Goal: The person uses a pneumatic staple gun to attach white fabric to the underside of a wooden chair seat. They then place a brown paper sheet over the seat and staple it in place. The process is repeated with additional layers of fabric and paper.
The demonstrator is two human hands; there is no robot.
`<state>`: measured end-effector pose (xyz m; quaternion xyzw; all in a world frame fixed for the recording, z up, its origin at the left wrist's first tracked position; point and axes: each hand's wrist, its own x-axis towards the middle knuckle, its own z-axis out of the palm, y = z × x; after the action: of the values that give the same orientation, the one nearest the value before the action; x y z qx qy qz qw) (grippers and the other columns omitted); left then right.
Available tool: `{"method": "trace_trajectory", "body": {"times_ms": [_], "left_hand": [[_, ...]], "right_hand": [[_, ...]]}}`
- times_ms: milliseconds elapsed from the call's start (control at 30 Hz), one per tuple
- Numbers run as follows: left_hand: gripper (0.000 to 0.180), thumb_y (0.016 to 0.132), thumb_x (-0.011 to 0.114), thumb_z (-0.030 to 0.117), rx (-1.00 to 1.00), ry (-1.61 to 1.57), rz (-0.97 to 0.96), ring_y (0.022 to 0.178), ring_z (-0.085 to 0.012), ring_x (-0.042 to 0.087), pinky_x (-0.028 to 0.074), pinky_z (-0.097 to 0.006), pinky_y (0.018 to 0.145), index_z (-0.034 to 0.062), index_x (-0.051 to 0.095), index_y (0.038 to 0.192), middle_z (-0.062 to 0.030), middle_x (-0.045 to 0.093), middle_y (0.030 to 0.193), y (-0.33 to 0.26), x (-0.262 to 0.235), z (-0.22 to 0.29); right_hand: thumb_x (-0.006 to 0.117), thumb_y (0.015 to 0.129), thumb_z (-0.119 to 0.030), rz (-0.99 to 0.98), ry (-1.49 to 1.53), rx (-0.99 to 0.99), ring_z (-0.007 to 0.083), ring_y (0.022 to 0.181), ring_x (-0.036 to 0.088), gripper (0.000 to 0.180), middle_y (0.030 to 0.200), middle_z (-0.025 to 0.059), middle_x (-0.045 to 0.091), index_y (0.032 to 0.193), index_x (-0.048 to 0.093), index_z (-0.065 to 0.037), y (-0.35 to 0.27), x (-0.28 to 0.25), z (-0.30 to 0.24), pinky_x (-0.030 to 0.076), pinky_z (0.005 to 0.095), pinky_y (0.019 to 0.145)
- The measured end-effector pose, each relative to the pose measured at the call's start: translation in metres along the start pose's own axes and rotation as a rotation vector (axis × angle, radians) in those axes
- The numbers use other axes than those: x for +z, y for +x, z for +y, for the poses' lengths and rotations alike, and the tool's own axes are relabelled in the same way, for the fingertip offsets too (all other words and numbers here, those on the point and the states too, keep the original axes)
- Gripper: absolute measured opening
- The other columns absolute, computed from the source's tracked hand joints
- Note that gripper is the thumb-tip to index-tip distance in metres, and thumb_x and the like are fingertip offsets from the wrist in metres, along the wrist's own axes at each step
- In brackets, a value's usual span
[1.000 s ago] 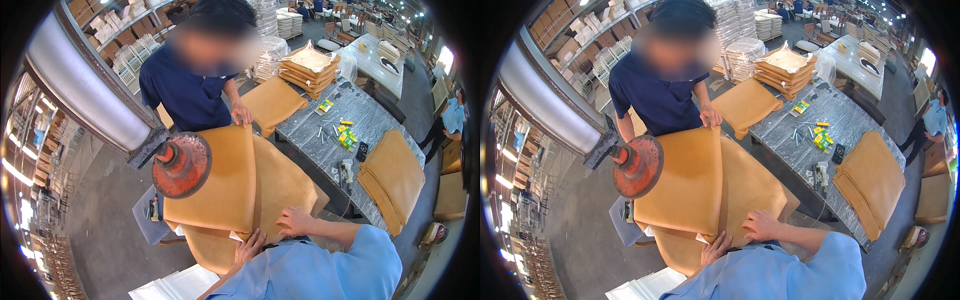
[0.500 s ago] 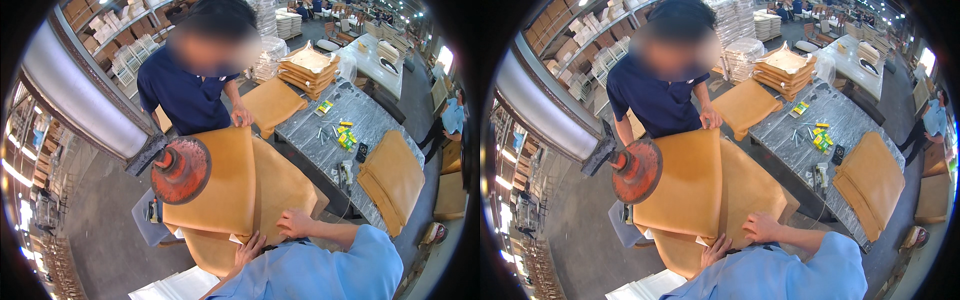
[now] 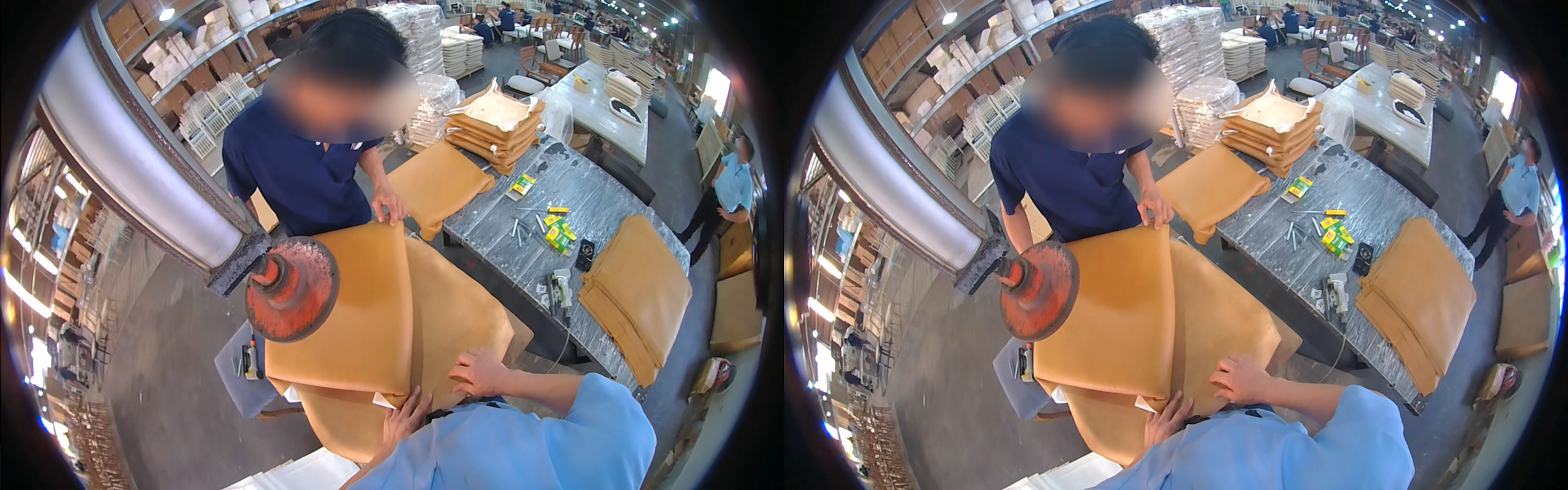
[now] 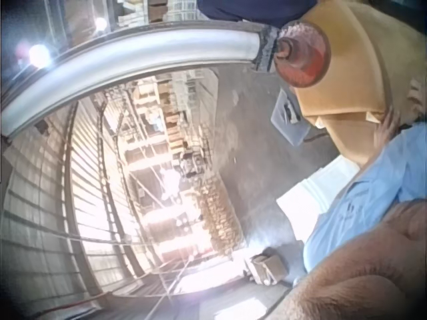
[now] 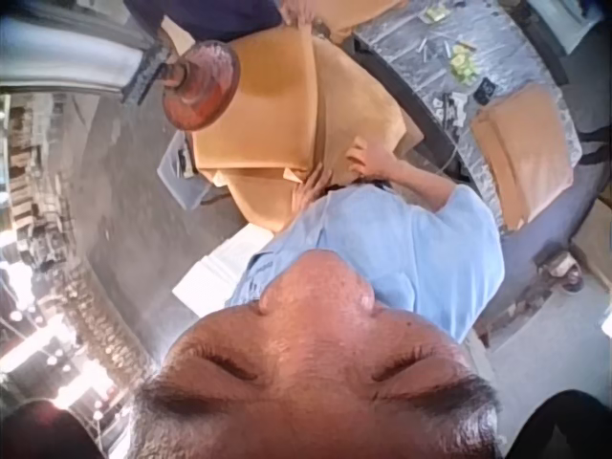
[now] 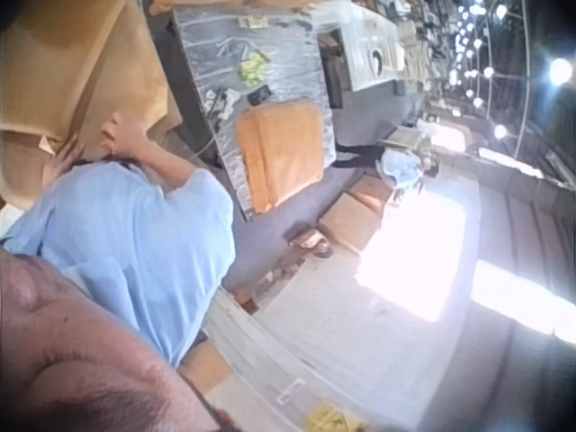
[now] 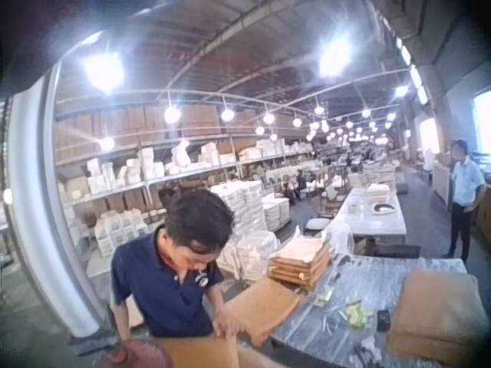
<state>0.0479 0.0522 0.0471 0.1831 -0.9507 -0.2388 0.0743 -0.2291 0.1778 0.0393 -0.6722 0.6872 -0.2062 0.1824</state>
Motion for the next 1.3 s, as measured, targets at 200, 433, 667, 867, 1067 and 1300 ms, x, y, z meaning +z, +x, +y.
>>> {"method": "trace_trajectory", "body": {"times_ms": [200, 433, 667, 867, 1067, 1300], "left_hand": [[0.064, 0.098, 0.074, 0.024, -0.029, -0.008, -0.019, 0.141, -0.0426, 0.061, 0.044, -0.059, 0.120, 0.0275, 0.057, 0.160, -0.0128, 0.051, 0.170, 0.000, 0.005, -0.001], [0.058, 0.100, 0.078, 0.045, -0.045, 0.064, 0.048, 0.115, -0.0437, 0.075, 0.052, -0.059, 0.108, 0.0256, 0.066, 0.153, -0.0120, 0.057, 0.166, 0.001, 0.014, 0.005], [0.058, 0.099, 0.078, 0.050, 0.007, 0.091, 0.090, 0.110, -0.0424, 0.076, 0.054, -0.060, 0.102, 0.0247, 0.069, 0.150, -0.0118, 0.057, 0.166, 0.002, 0.017, 0.000], [0.058, 0.099, 0.078, 0.048, 0.002, 0.109, 0.087, 0.115, -0.0422, 0.075, 0.054, -0.059, 0.104, 0.0253, 0.068, 0.151, -0.0117, 0.058, 0.166, 0.002, 0.017, -0.001], [0.059, 0.099, 0.079, 0.039, -0.012, 0.076, 0.050, 0.124, -0.0420, 0.073, 0.051, -0.057, 0.111, 0.0278, 0.064, 0.155, -0.0119, 0.056, 0.167, 0.002, 0.012, -0.001], [0.064, 0.097, 0.074, 0.020, -0.036, 0.051, -0.003, 0.129, -0.0428, 0.070, 0.048, -0.057, 0.115, 0.0282, 0.061, 0.158, -0.0125, 0.054, 0.169, -0.002, 0.003, 0.000]], "right_hand": [[0.078, 0.096, -0.048, 0.029, 0.016, 0.001, 0.0317, 0.115, 0.066, 0.039, 0.119, 0.0067, 0.067, 0.122, 0.078, -0.019, -0.004, 0.003, 0.001, 0.053, 0.0484, 0.101], [0.082, 0.094, -0.043, 0.050, 0.006, 0.001, 0.0312, 0.118, 0.064, 0.037, 0.121, 0.0067, 0.067, 0.121, 0.078, -0.018, -0.006, 0.001, -0.002, 0.051, 0.0480, 0.101], [0.081, 0.094, -0.045, 0.098, 0.007, -0.011, 0.0315, 0.115, 0.065, 0.037, 0.120, 0.0066, 0.067, 0.120, 0.078, -0.019, -0.007, 0.002, 0.000, 0.052, 0.0482, 0.098], [0.081, 0.095, -0.044, 0.067, 0.018, -0.001, 0.0301, 0.118, 0.063, 0.036, 0.120, 0.0054, 0.066, 0.120, 0.079, -0.019, -0.005, 0.001, -0.002, 0.050, 0.0471, 0.101], [0.080, 0.095, -0.046, 0.045, 0.009, 0.014, 0.0300, 0.118, 0.063, 0.037, 0.119, 0.0054, 0.067, 0.121, 0.079, -0.019, -0.005, 0.001, -0.001, 0.051, 0.0470, 0.100], [0.079, 0.096, -0.047, 0.003, 0.021, 0.009, 0.0316, 0.118, 0.064, 0.039, 0.121, 0.0072, 0.067, 0.123, 0.078, -0.018, -0.002, 0.001, -0.002, 0.051, 0.0473, 0.102]]}}
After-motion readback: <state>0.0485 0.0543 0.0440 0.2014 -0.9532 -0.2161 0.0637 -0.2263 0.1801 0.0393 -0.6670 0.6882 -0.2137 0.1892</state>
